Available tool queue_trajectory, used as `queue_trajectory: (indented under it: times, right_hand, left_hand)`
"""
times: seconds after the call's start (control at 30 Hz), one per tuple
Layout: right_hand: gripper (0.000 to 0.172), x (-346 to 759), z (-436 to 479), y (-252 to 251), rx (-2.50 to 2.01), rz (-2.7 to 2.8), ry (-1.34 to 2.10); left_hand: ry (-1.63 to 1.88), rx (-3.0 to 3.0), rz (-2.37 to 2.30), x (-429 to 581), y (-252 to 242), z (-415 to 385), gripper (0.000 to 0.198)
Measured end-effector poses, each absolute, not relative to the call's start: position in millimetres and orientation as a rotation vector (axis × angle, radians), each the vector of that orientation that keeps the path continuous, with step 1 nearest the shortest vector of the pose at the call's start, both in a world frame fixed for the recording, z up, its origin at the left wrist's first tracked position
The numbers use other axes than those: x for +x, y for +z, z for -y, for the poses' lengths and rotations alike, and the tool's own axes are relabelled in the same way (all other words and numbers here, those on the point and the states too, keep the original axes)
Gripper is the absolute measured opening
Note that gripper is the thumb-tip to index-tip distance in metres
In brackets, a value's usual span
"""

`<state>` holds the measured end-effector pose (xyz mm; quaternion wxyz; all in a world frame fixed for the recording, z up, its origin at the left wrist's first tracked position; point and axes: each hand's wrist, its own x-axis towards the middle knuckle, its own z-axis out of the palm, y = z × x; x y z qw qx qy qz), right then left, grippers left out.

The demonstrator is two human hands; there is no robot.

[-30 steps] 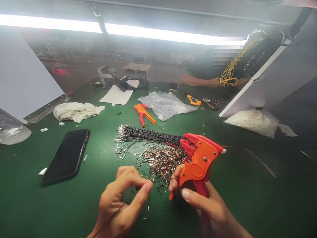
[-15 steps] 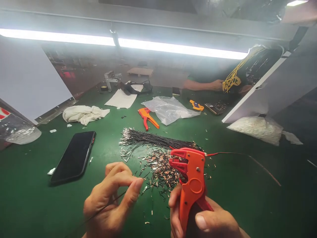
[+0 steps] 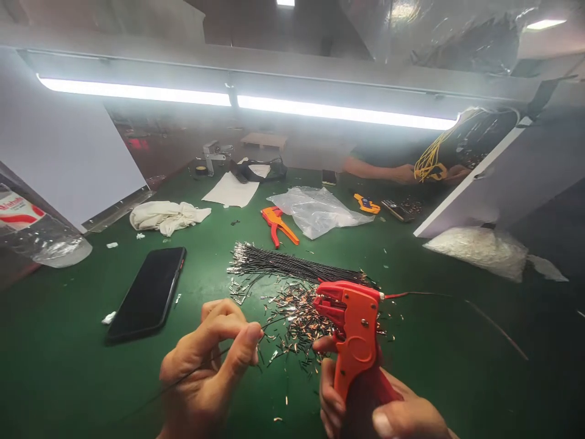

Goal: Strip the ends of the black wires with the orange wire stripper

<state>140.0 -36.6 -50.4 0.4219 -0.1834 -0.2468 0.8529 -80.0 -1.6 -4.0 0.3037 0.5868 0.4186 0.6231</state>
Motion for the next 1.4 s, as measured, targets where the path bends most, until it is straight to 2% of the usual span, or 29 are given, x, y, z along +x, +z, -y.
queue_trajectory:
  times: [0.13,0.3,0.47,0.67,0.8,0.83,0.9,1.1,1.23,1.33,1.4]
  right_hand:
    - [0.077,135.6,36.8,-40.4,-0.538,0.593,2.161]
    - [0.068,127.3,40.6,-35.5,-0.495,0.594,2.136]
    - [0.054,129.0,43.4,-35.2,-0.506,0.697,2.151]
    - [0.070,125.2,42.1,-46.4,-0.515,0.596,2.220]
    - [0.051,125.7,39.0,-62.9,-0.337,0.631,2.321]
    - [0.052,126.6,40.7,-62.1,-0.257,0.683,2.332]
    - [0.063,128.1,47.1,-53.2,-0.486,0.742,2.166]
    - [0.070,128.4,61.1,-28.0,-0.709,0.793,2.094]
    - [0.062,129.4,58.0,-37.1,-0.565,1.043,2.127]
    - [0.051,128.3,58.0,-36.7,-0.687,0.982,2.089]
    - [0.050,126.9,58.6,-34.3,-0.613,1.007,2.153]
  left_hand:
    - [1.689,1.753,-1.167,-82.8,-1.6,4.2,0.019]
    - [1.585,1.984,-1.160,-85.6,0.7,5.0,0.021]
    - [1.695,2.071,-1.186,-78.4,-2.8,3.2,0.020]
    - [1.571,2.197,-1.086,-77.8,2.0,4.1,0.022]
    - [1.347,2.269,-1.063,-83.6,9.7,6.2,0.025]
    - [1.315,2.278,-1.053,-84.5,10.7,6.8,0.026]
    - [1.306,2.268,-1.018,-85.0,11.5,7.9,0.026]
    - [1.330,2.097,-0.952,-77.8,9.6,8.8,0.028]
    - [1.371,1.998,-0.921,-70.8,6.7,9.1,0.029]
    - [1.379,1.956,-0.922,-67.5,5.6,9.5,0.028]
    - [1.354,1.958,-0.922,-67.0,5.5,9.6,0.028]
